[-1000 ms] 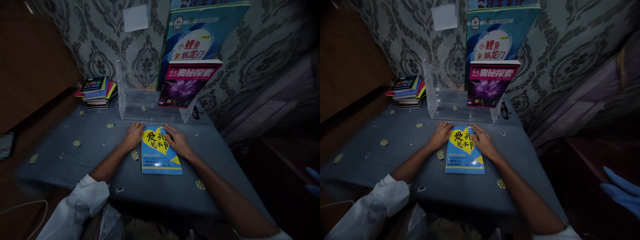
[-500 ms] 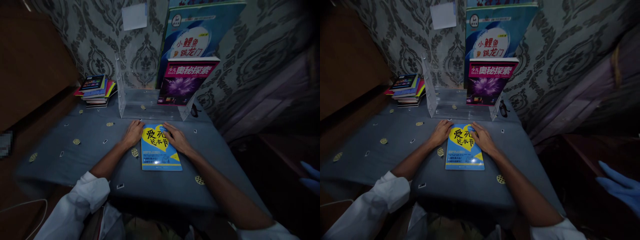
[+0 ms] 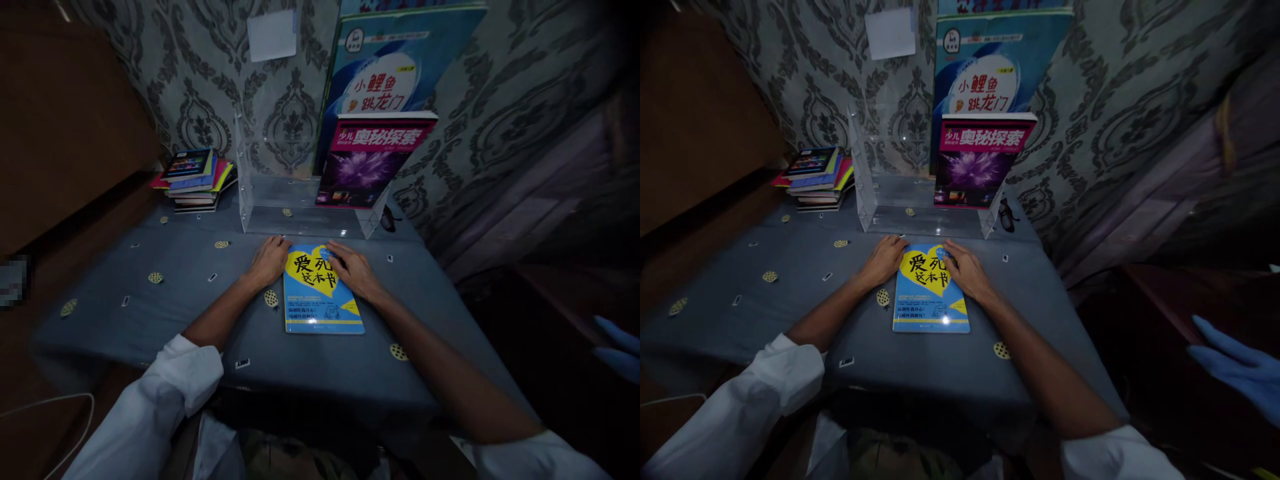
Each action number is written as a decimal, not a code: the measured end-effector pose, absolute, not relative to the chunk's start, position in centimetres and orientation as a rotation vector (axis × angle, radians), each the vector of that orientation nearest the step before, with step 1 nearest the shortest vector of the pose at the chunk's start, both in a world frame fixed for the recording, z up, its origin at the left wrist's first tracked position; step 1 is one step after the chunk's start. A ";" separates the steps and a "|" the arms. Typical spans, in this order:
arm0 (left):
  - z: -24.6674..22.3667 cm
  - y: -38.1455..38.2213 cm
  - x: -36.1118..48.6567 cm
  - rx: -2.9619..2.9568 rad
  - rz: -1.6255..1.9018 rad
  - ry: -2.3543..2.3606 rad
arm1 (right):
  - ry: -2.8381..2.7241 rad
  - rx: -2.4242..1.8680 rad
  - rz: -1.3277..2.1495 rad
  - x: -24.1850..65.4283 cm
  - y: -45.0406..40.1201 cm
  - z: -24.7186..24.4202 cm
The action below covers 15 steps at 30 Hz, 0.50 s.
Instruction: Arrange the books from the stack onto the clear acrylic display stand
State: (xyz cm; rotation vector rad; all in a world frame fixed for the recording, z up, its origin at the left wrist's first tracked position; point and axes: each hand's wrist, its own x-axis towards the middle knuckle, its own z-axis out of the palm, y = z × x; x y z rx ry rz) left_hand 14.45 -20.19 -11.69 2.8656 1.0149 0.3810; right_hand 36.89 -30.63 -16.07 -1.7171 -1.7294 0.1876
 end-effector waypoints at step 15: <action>-10.9 -20.8 14.5 2.962 0.255 1.031 | -1.767 -1.757 0.118 36.8 -30.5 -16.1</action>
